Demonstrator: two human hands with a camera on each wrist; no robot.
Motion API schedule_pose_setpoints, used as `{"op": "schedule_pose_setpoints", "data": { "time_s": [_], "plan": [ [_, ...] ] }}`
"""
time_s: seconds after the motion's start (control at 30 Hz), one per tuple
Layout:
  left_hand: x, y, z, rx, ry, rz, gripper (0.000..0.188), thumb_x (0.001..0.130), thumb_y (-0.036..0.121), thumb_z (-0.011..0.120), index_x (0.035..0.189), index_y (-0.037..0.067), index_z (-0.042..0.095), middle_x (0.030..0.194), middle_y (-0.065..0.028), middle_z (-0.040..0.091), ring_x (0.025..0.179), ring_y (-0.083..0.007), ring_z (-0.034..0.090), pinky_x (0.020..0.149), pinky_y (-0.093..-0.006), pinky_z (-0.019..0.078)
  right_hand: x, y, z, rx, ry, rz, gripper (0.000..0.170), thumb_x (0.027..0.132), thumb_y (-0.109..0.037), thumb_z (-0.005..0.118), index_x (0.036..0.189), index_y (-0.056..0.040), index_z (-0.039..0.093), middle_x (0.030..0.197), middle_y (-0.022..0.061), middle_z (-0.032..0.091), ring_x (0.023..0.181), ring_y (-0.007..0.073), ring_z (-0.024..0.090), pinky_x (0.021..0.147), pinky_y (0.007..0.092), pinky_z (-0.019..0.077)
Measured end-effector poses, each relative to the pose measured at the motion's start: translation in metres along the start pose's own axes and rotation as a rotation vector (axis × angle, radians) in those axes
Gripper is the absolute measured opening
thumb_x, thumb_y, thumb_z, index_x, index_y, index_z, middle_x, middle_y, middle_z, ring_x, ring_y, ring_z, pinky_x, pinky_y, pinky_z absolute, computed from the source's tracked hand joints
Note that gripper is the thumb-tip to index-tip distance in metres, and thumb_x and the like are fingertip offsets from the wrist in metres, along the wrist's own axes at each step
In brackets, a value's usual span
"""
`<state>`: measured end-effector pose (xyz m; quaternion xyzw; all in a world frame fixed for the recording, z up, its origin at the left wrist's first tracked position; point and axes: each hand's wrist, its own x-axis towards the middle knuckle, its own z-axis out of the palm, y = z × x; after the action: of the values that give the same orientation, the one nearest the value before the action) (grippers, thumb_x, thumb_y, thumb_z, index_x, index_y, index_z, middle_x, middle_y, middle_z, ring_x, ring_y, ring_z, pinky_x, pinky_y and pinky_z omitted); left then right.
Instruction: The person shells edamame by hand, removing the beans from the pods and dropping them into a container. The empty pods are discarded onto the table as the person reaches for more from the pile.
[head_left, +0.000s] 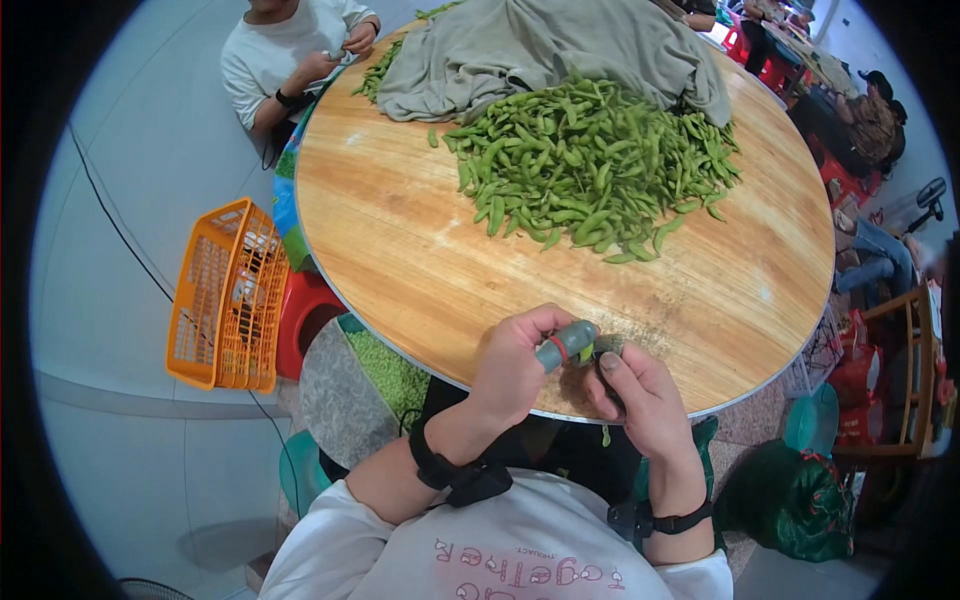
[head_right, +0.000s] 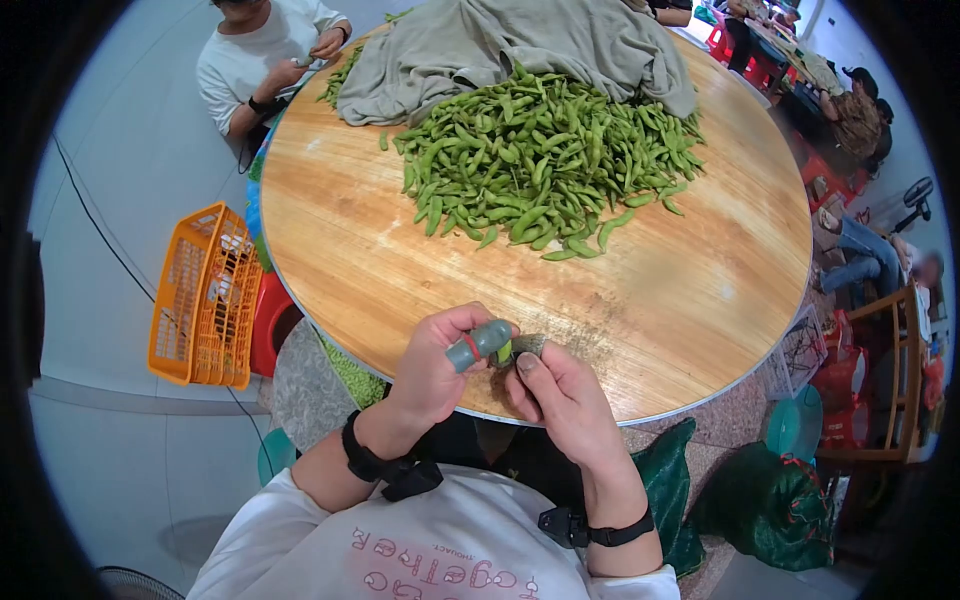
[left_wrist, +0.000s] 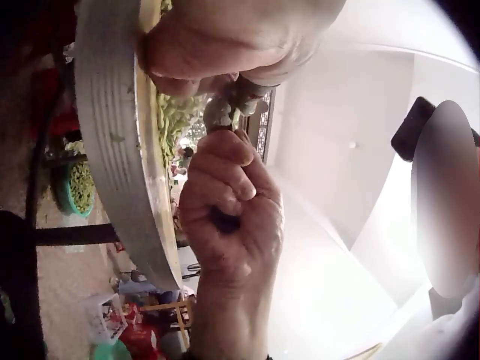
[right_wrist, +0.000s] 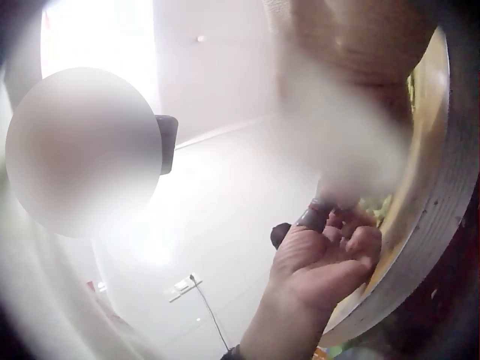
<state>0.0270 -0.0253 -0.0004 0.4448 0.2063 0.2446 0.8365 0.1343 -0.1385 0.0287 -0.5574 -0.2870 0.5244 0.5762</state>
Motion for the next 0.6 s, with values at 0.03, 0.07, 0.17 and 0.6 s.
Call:
{"op": "schedule_pose_setpoints", "data": {
  "time_s": [0.03,0.07,0.17,0.6],
  "plan": [
    [0.0,-0.003,-0.001,0.081,0.017,0.046,0.006,0.082,0.007,0.059,0.085,0.002,0.061,0.083,-0.0014,0.059,0.068,-0.003,0.048,0.058,-0.0176,0.0354,0.001,0.002,0.0,-0.001,-0.001,0.0,0.025,0.095,-0.017,0.039,0.074,-0.0055,0.046,0.057,-0.0034,0.041,0.05,0.0054,0.034,0.046,0.02,0.027],
    [0.0,-0.004,-0.002,0.081,0.018,0.046,0.006,0.082,0.007,0.059,0.085,0.002,0.061,0.083,-0.0014,0.059,0.068,-0.003,0.048,0.058,-0.0176,0.0354,0.002,0.005,-0.001,0.089,-0.002,0.019,0.023,0.095,-0.017,0.04,0.076,-0.005,0.047,0.058,-0.0029,0.042,0.049,0.005,0.034,0.045,0.0195,0.0266],
    [0.0,-0.005,-0.004,0.27,-0.044,0.208,0.007,0.082,0.009,0.06,0.082,0.001,0.062,0.08,-0.0004,0.055,0.072,-0.0053,0.049,0.064,-0.0203,0.037,-0.001,-0.001,0.0,0.311,-0.033,0.115,0.019,0.094,-0.016,0.043,0.082,-0.0039,0.05,0.06,-0.002,0.044,0.048,0.0042,0.034,0.043,0.0181,0.0262],
    [0.002,-0.004,0.001,0.127,-0.036,0.128,0.021,0.081,0.001,0.059,0.1,0.0,0.051,0.09,-0.0019,0.054,0.074,-0.006,0.052,0.064,-0.0175,0.0424,0.011,-0.007,-0.002,0.213,0.159,0.102,0.016,0.091,-0.017,0.049,0.083,-0.0037,0.054,0.056,-0.0044,0.044,0.048,0.0033,0.036,0.043,0.0176,0.0286]
  ]
}}
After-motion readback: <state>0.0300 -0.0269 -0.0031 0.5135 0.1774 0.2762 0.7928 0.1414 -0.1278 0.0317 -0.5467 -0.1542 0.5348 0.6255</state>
